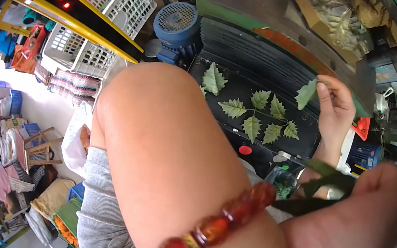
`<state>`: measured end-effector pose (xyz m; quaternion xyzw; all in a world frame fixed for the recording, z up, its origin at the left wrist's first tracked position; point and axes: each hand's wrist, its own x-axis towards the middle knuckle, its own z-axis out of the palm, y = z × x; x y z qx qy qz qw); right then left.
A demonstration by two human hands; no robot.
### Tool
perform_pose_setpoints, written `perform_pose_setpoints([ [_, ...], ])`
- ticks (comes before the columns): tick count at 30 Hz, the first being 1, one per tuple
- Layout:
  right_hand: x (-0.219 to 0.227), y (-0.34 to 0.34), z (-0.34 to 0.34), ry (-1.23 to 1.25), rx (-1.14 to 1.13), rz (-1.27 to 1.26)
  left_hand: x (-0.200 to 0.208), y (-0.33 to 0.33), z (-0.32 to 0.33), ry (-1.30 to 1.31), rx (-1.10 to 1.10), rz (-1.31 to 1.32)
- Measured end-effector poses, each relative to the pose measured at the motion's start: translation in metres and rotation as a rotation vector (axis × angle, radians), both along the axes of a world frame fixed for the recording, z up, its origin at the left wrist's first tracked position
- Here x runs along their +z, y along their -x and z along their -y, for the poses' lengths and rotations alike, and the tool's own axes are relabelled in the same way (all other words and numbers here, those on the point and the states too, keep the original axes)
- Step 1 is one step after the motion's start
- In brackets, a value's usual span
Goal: Operating a mechanical press to shape or cut artificial leaves.
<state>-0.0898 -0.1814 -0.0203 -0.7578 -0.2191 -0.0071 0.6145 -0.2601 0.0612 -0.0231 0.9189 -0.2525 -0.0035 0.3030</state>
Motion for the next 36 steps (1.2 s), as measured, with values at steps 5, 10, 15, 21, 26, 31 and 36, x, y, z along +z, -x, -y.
perform_pose_setpoints([
  [5,-0.003,-0.034,0.022,0.064,-0.034,0.205,-0.011,-0.053,-0.066,0.148,-0.061,0.010],
  [10,0.001,-0.142,-0.023,0.068,-0.116,0.166,0.001,-0.146,0.035,0.224,-0.090,0.111],
  [15,0.022,-0.244,-0.038,0.218,-0.250,0.365,-0.028,-0.184,0.032,0.580,0.062,-0.047],
  [21,0.002,-0.295,-0.023,0.464,-0.228,0.524,-0.051,-0.185,0.001,0.698,0.255,-0.146],
  [26,-0.025,-0.333,-0.039,0.689,-0.180,0.608,-0.070,-0.194,-0.011,0.895,0.438,-0.157],
  [31,-0.040,-0.363,-0.011,0.911,-0.141,0.691,-0.061,-0.214,0.004,1.095,0.530,-0.142],
  [36,-0.002,-0.178,-0.078,0.194,0.227,0.204,-0.058,-0.223,0.007,1.411,0.623,0.022],
])
